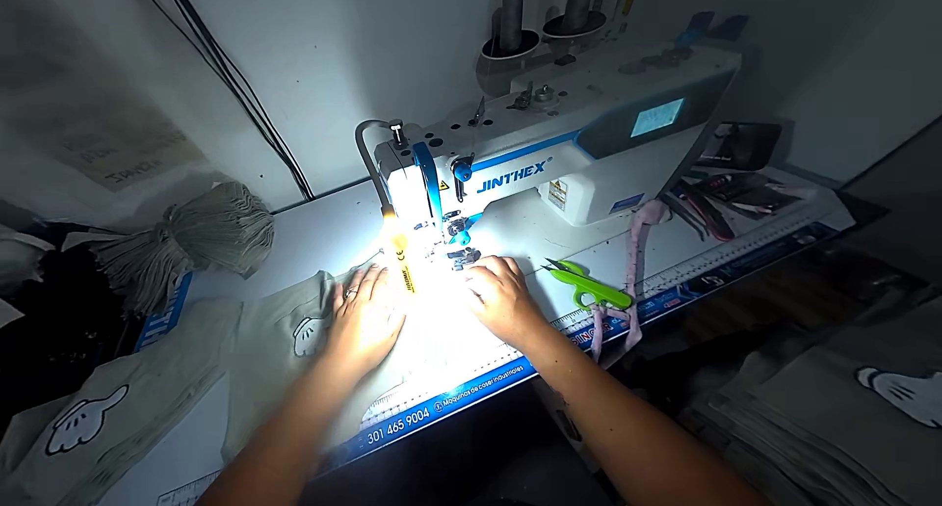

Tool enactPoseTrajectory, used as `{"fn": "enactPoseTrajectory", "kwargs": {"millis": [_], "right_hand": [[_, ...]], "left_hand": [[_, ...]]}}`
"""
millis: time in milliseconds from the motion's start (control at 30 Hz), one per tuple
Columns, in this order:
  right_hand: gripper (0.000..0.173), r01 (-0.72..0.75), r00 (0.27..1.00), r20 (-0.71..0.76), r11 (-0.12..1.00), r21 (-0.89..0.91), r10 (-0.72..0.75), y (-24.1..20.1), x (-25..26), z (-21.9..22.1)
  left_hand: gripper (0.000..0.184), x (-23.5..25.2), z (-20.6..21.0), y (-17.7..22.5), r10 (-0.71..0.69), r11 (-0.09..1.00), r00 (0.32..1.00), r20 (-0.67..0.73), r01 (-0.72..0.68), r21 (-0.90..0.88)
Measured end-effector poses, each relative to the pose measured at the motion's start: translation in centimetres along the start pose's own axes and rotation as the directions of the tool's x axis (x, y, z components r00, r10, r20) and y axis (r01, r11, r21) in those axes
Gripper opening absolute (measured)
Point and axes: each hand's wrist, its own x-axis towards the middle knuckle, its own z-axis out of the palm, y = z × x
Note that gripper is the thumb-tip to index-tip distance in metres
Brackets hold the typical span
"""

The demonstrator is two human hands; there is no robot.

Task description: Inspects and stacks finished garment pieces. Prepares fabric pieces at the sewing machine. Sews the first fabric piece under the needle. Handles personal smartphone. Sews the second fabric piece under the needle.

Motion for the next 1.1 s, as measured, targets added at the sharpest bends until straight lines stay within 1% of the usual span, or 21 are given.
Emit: {"fn": "enactPoseTrajectory", "kwargs": {"millis": [33, 67, 133, 167, 200, 300, 367, 467, 500, 533, 567, 600, 633, 667, 700, 800, 867, 900, 967, 1033, 1100], "right_hand": [[0.018, 0.006, 1.000, -0.007, 1.000, 0.004, -0.006, 0.0, 0.0, 0.1], [0.018, 0.010, 1.000, -0.011, 1.000, 0.007, -0.010, 0.1, 0.0, 0.1], [0.019, 0.019, 1.000, -0.004, 1.000, 0.007, -0.019, 0.1, 0.0, 0.1], [0.018, 0.027, 1.000, 0.004, 1.000, 0.010, -0.027, 0.1, -0.1, 0.0], [0.018, 0.040, 0.999, 0.007, 0.999, 0.012, -0.040, 0.1, -0.1, -0.2], [0.016, 0.080, 0.997, -0.021, 0.996, 0.027, -0.079, 0.0, 0.2, 0.0], [0.018, 0.089, 0.995, -0.042, 0.996, 0.029, -0.088, 0.2, 0.1, 0.3], [0.023, 0.087, 0.995, -0.049, 0.996, 0.016, -0.086, 0.4, 0.1, 0.5], [0.024, 0.087, 0.995, -0.051, 0.996, 0.017, -0.086, 0.4, 0.1, 0.4], [0.025, 0.088, 0.995, -0.054, 0.996, 0.017, -0.087, 0.4, 0.1, 0.3], [0.026, 0.098, 0.993, -0.067, 0.995, 0.020, -0.097, 0.5, 0.1, 0.3], [0.027, 0.105, 0.992, -0.077, 0.994, 0.021, -0.103, 0.4, 0.1, 0.3], [0.029, 0.106, 0.991, -0.080, 0.994, 0.018, -0.104, 0.4, 0.0, 0.3], [0.030, 0.110, 0.991, -0.084, 0.994, 0.013, -0.108, 0.4, 0.0, 0.3], [0.031, 0.113, 0.990, -0.082, 0.994, 0.010, -0.112, 0.5, 0.0, 0.3], [0.031, 0.122, 0.990, -0.072, 0.992, 0.005, -0.122, 0.6, 0.0, 0.3], [0.030, 0.110, 0.992, -0.060, 0.994, 0.015, -0.108, 0.2, 0.1, 0.1], [0.031, 0.113, 0.991, -0.071, 0.993, 0.010, -0.112, 0.1, 0.1, 0.1], [0.033, 0.127, 0.989, -0.072, 0.992, -0.004, -0.127, 0.1, 0.2, 0.1], [0.036, 0.130, 0.990, -0.057, 0.992, 0.004, -0.129, 0.2, 0.1, 0.1], [0.035, 0.124, 0.991, -0.058, 0.992, -0.003, -0.124, 0.0, 0.1, 0.0]], "left_hand": [[0.065, -0.2, -0.5, -0.5, 0.089, 0.996, 0.996, -0.023, -0.089, 0.002], [0.068, -0.5, -0.9, -0.9, 0.163, 0.987, 0.987, 0.014, -0.163, 0.000], [0.078, -0.8, -1.0, -1.2, 0.212, 0.977, 0.957, 0.200, -0.213, -0.018], [0.081, -0.9, -0.5, -1.2, 0.203, 0.979, 0.944, 0.259, -0.201, -0.035], [0.081, -0.8, 0.1, -1.1, 0.181, 0.983, 0.944, 0.277, -0.172, -0.057], [0.078, 0.1, 0.5, -0.7, 0.039, 0.997, 0.970, 0.242, -0.021, -0.074], [0.076, 0.8, 0.4, -0.1, -0.056, 0.994, 0.971, 0.233, 0.077, -0.081], [0.073, 1.1, -0.1, 0.5, -0.105, 0.984, 0.968, 0.228, 0.134, -0.116], [0.071, 0.9, 0.0, 0.2, -0.092, 0.984, 0.980, 0.176, 0.116, -0.132], [0.068, 0.5, 0.0, -0.4, -0.071, 0.985, 0.995, 0.076, 0.082, -0.150], [0.062, 0.1, 0.0, -1.3, -0.054, 0.983, 0.997, -0.062, 0.042, -0.180], [0.055, -0.3, -0.3, -2.5, -0.052, 0.980, 0.978, -0.200, 0.012, -0.200], [0.047, -0.9, -0.7, -4.1, -0.071, 0.979, 0.943, -0.325, 0.004, -0.204], [0.038, -1.8, -1.6, -5.9, -0.114, 0.978, 0.915, -0.388, 0.035, -0.206], [0.031, -2.9, -2.5, -8.0, -0.180, 0.971, 0.908, -0.378, 0.104, -0.213], [0.024, -6.9, -5.1, -14.8, -0.413, 0.902, 0.895, -0.169, 0.375, -0.215], [0.025, -9.3, -6.1, -18.5, -0.501, 0.851, 0.865, -0.009, 0.491, -0.185], [0.026, -10.3, -6.2, -19.7, -0.523, 0.835, 0.851, 0.048, 0.523, -0.174], [0.024, -11.7, -6.0, -20.9, -0.533, 0.828, 0.844, 0.055, 0.534, -0.171], [0.019, -12.3, -5.8, -21.0, -0.520, 0.841, 0.854, -0.003, 0.511, -0.180], [0.020, -12.3, -5.7, -20.8, -0.517, 0.844, 0.856, -0.027, 0.504, -0.183]]}}
